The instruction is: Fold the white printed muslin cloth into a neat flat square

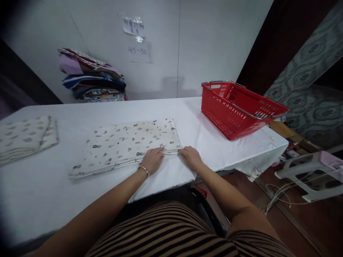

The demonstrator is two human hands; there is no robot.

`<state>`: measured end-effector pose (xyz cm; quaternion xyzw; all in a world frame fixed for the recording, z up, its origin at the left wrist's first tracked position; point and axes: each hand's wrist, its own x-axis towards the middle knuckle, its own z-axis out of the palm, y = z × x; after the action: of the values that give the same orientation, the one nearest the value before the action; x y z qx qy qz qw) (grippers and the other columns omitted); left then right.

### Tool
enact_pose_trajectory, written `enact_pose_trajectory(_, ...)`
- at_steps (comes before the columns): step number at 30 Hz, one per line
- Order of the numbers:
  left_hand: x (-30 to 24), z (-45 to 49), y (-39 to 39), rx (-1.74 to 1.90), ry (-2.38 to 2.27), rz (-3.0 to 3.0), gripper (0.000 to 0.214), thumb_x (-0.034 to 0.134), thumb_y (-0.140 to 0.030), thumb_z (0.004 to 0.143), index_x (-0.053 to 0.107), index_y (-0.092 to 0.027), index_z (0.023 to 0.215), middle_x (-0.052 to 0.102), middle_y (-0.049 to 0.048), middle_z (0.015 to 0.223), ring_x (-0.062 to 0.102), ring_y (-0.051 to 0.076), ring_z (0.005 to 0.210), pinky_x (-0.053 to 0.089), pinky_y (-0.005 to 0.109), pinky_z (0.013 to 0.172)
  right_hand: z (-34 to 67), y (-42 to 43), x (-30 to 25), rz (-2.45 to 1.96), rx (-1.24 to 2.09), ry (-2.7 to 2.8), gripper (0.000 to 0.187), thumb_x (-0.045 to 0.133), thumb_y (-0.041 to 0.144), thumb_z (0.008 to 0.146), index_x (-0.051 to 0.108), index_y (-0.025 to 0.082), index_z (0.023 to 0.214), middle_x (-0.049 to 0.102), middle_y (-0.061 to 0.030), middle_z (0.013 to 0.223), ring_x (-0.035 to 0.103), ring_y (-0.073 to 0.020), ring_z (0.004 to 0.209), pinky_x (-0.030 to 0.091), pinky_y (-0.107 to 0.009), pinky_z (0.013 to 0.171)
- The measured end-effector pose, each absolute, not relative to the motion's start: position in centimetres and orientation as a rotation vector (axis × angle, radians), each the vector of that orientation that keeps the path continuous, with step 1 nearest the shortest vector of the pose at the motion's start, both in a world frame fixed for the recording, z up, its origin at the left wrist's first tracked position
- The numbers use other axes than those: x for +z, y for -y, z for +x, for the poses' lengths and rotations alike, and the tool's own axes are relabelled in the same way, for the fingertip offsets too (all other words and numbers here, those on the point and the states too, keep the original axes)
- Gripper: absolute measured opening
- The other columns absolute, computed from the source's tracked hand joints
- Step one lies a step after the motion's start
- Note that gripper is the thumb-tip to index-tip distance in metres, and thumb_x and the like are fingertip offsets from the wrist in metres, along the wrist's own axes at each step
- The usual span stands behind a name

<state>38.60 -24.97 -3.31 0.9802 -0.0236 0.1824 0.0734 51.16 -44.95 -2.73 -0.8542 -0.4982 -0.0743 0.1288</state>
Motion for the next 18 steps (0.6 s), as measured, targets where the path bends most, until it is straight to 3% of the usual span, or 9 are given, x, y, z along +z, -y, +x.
enact_pose_trajectory(9, -3.1, 39.2, 25.5, 0.502, 0.050, 3.002, 0.023, 0.043, -0.016, 0.088, 0.064, -0.019, 0.097, 0.058, 0.0060, 0.125, 0.050, 0.020, 0.115, 0.037, 0.038, 0.092, 51.3, 43.8, -1.5, -2.591, -0.221, 1.461, 0.023, 0.042, 0.027, 0.093, 0.064, 0.020, 0.089, 0.059, -0.0052, 0.082, 0.049, -0.0171, 0.079, 0.033, -0.027, 0.071)
enact_pose_trajectory(18, -3.0, 41.8, 26.9, 0.455, 0.092, 3.140, 0.029, 0.037, -0.016, 0.090, 0.065, -0.019, 0.095, 0.053, 0.0051, 0.131, 0.046, 0.021, 0.116, 0.034, 0.039, 0.095, 51.9, 43.5, -1.4, -2.548, -0.107, 1.382, 0.019, 0.044, 0.025, 0.092, 0.063, 0.020, 0.093, 0.059, -0.0036, 0.085, 0.051, -0.0153, 0.083, 0.035, -0.025, 0.072)
